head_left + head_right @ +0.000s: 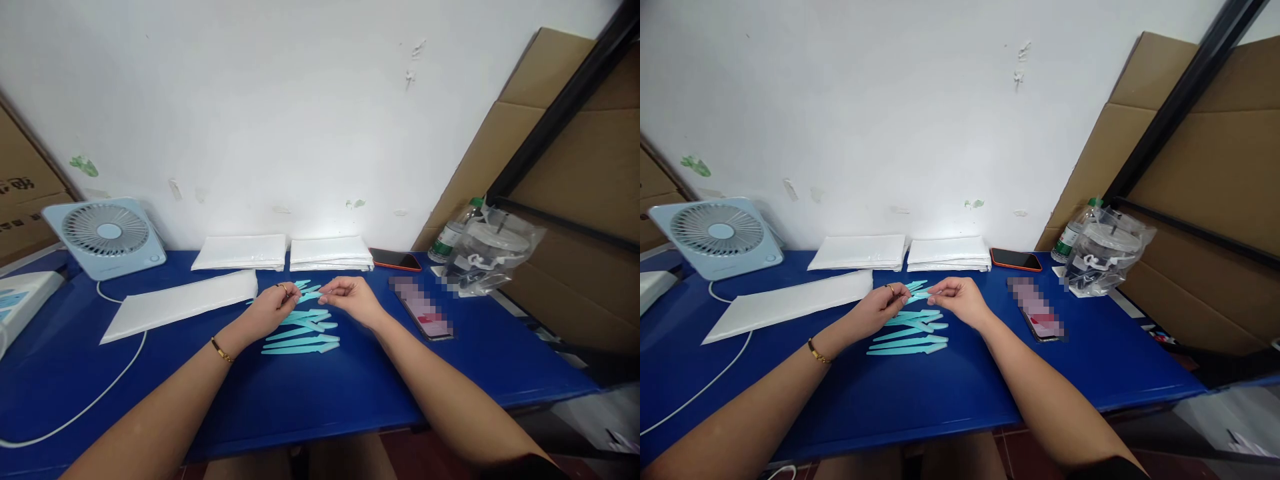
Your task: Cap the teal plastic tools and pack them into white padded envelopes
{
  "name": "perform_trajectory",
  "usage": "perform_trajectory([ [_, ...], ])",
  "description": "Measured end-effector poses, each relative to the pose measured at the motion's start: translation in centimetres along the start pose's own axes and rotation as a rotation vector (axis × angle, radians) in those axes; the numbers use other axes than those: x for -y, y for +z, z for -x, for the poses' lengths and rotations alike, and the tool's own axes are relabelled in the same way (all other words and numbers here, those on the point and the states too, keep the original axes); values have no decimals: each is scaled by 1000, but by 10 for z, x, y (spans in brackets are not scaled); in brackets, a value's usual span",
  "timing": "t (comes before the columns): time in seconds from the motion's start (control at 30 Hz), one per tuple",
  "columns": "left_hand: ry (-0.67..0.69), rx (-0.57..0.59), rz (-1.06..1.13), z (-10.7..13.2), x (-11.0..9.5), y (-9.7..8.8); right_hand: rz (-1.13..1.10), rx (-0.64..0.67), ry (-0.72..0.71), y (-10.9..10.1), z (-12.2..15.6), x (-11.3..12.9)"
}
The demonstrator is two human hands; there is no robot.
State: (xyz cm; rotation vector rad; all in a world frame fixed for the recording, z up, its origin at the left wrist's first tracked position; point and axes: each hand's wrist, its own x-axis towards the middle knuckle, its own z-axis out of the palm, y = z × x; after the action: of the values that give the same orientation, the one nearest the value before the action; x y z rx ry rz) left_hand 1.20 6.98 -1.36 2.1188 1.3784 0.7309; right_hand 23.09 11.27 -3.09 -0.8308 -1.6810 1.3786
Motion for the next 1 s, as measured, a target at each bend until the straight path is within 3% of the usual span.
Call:
perform_trajectory([
  [0.17, 26, 167, -51, 5, -5, 0, 302, 159, -79, -8, 1, 6],
  [0.3, 34, 3, -273, -1, 6, 0, 698, -16, -200, -26, -3, 3],
  [0.43, 59, -92, -465, -11, 23, 1, 926, 27, -200, -31, -8, -8],
  [0.77, 91, -55, -503, -14, 29, 2, 921, 38, -167, -31, -11, -13],
  [1.0, 68, 36, -499, 4, 8, 7, 924, 60, -255, -28, -12, -16],
])
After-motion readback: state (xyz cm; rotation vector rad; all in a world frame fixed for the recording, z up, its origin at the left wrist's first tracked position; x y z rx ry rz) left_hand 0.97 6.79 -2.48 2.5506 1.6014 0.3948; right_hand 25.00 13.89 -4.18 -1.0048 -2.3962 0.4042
